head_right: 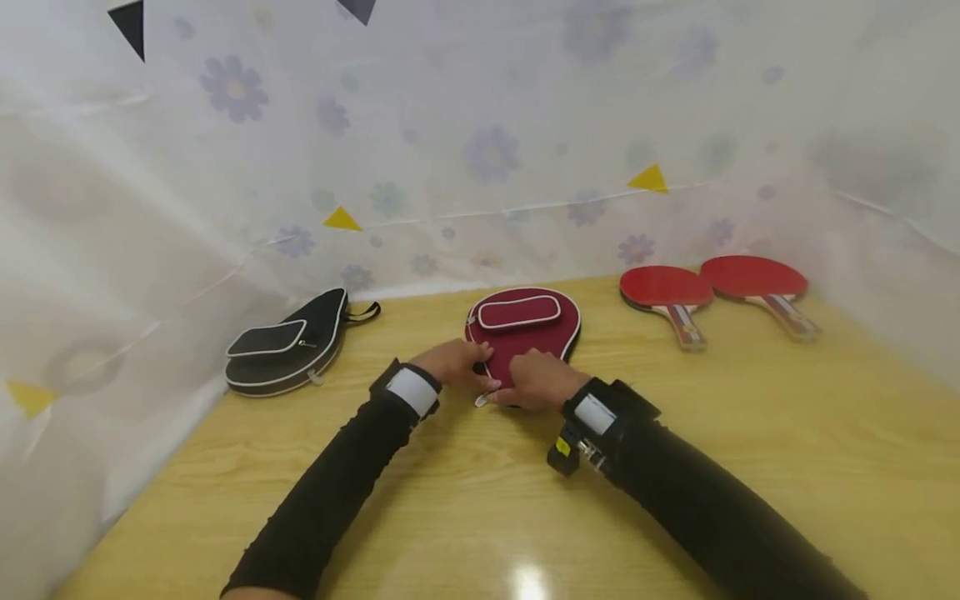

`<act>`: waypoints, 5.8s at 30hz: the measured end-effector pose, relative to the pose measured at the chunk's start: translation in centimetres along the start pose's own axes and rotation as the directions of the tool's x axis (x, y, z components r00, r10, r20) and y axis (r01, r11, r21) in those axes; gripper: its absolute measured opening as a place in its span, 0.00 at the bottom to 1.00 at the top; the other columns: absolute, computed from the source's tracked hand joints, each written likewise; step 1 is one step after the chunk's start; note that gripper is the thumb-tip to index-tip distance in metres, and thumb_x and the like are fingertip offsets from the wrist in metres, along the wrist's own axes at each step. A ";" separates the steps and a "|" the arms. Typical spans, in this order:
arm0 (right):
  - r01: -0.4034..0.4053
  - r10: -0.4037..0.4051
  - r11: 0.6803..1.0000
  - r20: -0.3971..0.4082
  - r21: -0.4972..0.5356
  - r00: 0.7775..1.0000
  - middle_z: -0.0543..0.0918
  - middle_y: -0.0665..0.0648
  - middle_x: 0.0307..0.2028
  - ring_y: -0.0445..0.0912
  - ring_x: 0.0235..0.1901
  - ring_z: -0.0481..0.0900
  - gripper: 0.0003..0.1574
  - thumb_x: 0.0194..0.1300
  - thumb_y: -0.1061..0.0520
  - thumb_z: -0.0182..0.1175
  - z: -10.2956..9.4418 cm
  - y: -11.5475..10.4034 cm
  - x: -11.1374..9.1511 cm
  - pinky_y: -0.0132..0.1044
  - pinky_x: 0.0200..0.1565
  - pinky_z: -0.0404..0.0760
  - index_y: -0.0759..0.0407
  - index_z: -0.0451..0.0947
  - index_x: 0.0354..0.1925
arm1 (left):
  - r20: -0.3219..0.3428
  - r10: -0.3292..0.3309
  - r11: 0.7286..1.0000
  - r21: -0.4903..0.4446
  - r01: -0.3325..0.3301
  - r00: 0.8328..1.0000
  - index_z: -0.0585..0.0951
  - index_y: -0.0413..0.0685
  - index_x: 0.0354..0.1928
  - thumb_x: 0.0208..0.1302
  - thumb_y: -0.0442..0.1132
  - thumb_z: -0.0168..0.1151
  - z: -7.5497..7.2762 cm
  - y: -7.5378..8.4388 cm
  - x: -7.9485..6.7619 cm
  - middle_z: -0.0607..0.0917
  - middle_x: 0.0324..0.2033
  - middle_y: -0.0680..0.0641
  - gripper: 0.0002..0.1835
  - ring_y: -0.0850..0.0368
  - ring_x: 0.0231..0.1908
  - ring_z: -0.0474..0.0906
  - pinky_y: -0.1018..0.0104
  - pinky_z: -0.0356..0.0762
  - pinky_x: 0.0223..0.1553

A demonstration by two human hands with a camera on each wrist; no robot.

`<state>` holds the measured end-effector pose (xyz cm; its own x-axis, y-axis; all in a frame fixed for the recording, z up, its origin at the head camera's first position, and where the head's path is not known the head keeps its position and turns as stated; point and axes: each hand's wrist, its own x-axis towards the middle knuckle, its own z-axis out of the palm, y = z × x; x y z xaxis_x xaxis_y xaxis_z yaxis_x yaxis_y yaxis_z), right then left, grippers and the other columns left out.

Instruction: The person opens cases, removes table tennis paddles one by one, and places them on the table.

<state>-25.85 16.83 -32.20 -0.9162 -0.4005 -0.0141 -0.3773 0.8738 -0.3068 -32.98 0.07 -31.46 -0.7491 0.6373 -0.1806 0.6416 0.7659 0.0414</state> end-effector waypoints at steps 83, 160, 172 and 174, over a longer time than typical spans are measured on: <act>0.132 -0.134 0.986 -0.013 -0.106 0.991 0.76 0.46 0.21 0.40 0.22 0.65 0.21 0.67 0.53 0.68 -1.5 2.2 1.1 0.32 0.28 0.62 0.63 0.85 0.55 | -0.260 0.030 0.991 -0.120 -0.063 0.965 0.80 0.46 0.65 0.68 0.42 0.67 -0.1 -5.5 -0.5 0.78 0.61 0.37 0.24 0.39 0.65 0.69 0.50 0.66 0.66; 0.034 -0.080 0.978 -0.218 -0.207 0.973 0.77 0.53 0.20 0.45 0.23 0.75 0.18 0.73 0.60 0.59 -1.4 4.5 1.8 0.38 0.30 0.70 0.61 0.86 0.26 | -0.213 0.013 0.997 -0.067 -0.028 0.977 0.89 0.48 0.51 0.66 0.28 0.66 -0.5 -6.1 -3.2 0.89 0.48 0.46 0.14 0.52 0.44 0.86 0.69 0.73 0.34; 0.037 -0.043 0.997 -0.095 -0.061 0.995 0.81 0.53 0.22 0.42 0.24 0.71 0.17 0.71 0.65 0.55 -1.9 4.9 2.1 0.34 0.29 0.65 0.65 0.86 0.27 | -0.204 0.075 0.996 -0.022 -0.081 0.976 0.82 0.44 0.61 0.67 0.34 0.68 0.0 -7.6 -3.3 0.86 0.41 0.42 0.21 0.48 0.41 0.73 0.52 0.68 0.54; 0.050 -0.053 0.998 -0.092 -0.034 0.994 0.68 0.48 0.17 0.41 0.21 0.65 0.23 0.71 0.63 0.54 -1.9 4.7 2.2 0.33 0.28 0.62 0.59 0.76 0.17 | -0.196 0.078 0.996 -0.017 -0.083 0.977 0.81 0.43 0.62 0.67 0.35 0.67 -0.1 -7.6 -3.3 0.86 0.42 0.41 0.22 0.47 0.42 0.72 0.48 0.66 0.57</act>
<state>-29.86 20.57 -31.91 -0.9033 -0.4195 0.0894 -0.4272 0.8613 -0.2750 -35.38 -7.83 -31.12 -0.7145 0.6993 0.0197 0.6986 0.7118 0.0730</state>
